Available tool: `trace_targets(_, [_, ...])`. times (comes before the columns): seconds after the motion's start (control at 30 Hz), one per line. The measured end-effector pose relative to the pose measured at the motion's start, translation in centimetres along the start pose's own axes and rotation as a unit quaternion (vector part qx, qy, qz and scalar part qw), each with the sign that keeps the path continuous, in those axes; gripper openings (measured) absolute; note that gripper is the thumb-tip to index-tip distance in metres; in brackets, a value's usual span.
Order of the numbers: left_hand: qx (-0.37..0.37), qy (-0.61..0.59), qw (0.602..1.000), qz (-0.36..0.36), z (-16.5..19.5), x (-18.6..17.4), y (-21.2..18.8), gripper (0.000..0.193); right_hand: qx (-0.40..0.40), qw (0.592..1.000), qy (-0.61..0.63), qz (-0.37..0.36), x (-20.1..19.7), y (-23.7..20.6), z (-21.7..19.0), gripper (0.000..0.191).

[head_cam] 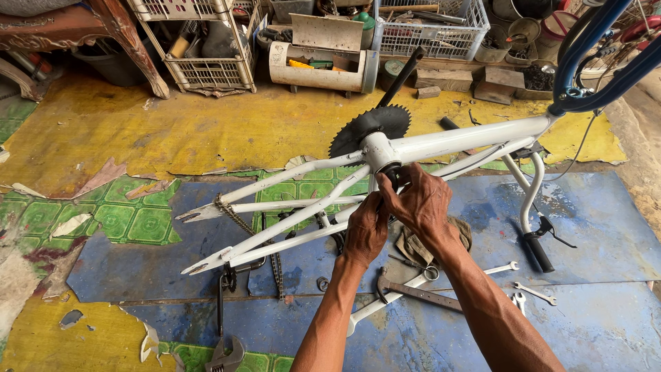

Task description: The person works on the bottom bracket of a white bicycle frame, using a wrench to loosen and remove a retaining nut. They then retrieve a hammer and a punch from a nearby tool rack and use them to tap out a bearing or seal from the frame shell.

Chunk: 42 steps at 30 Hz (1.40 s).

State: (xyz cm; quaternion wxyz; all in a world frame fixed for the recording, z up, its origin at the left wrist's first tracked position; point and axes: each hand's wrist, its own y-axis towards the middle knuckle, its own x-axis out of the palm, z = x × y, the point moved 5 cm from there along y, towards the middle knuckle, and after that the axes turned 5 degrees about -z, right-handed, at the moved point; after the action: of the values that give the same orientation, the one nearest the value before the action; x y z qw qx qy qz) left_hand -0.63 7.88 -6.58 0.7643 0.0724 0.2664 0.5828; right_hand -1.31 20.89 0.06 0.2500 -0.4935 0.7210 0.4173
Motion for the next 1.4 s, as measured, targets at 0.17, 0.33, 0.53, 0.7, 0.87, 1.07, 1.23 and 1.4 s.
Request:
trace_targets(0.17, [0.005, -0.005, 1.000, 0.007, 0.2, 0.0, 0.0, 0.022, 0.059, 0.990, 0.125, -0.025, 1.8, 0.4, 1.6, 0.056])
trace_targets(0.33, [0.034, -0.006, 0.999, 0.020, 0.6, -0.1, 0.0, 0.026, 0.142, 0.942, 0.291, -0.083, 2.8, 0.3, 3.0, 0.065])
trace_targets(0.53, [-0.008, 0.014, 1.000, 0.004, -0.2, 0.3, 0.0, 0.025, 0.047, 0.993, 0.102, -0.047, 0.4, 0.7, 1.7, 0.064])
trace_targets(0.7, [0.018, 0.009, 1.000, 0.011, -0.4, 0.4, 0.0, 0.019, -0.027, 0.999, 0.026, -0.007, -0.7, 0.3, 0.4, 0.064])
trace_targets(0.87, [0.023, 0.008, 1.000, 0.012, -0.2, 0.1, 0.0, 0.015, -0.047, 0.999, 0.007, 0.013, -1.0, 0.3, -0.5, 0.056])
trace_targets(1.07, [0.011, 0.000, 1.000, -0.001, 0.3, -0.3, 0.0, 0.014, -0.020, 0.999, -0.037, -0.007, -0.9, 0.2, -1.1, 0.051])
trace_targets(1.23, [0.013, -0.002, 1.000, 0.007, 0.8, -0.5, 0.1, 0.018, -0.025, 0.999, 0.041, -0.006, -0.4, 0.5, -0.7, 0.059])
trace_targets(1.4, [0.009, -0.003, 1.000, 0.019, 0.5, -0.1, 0.2, 0.021, 0.034, 0.993, 0.101, -0.048, 0.6, 0.6, 0.4, 0.064])
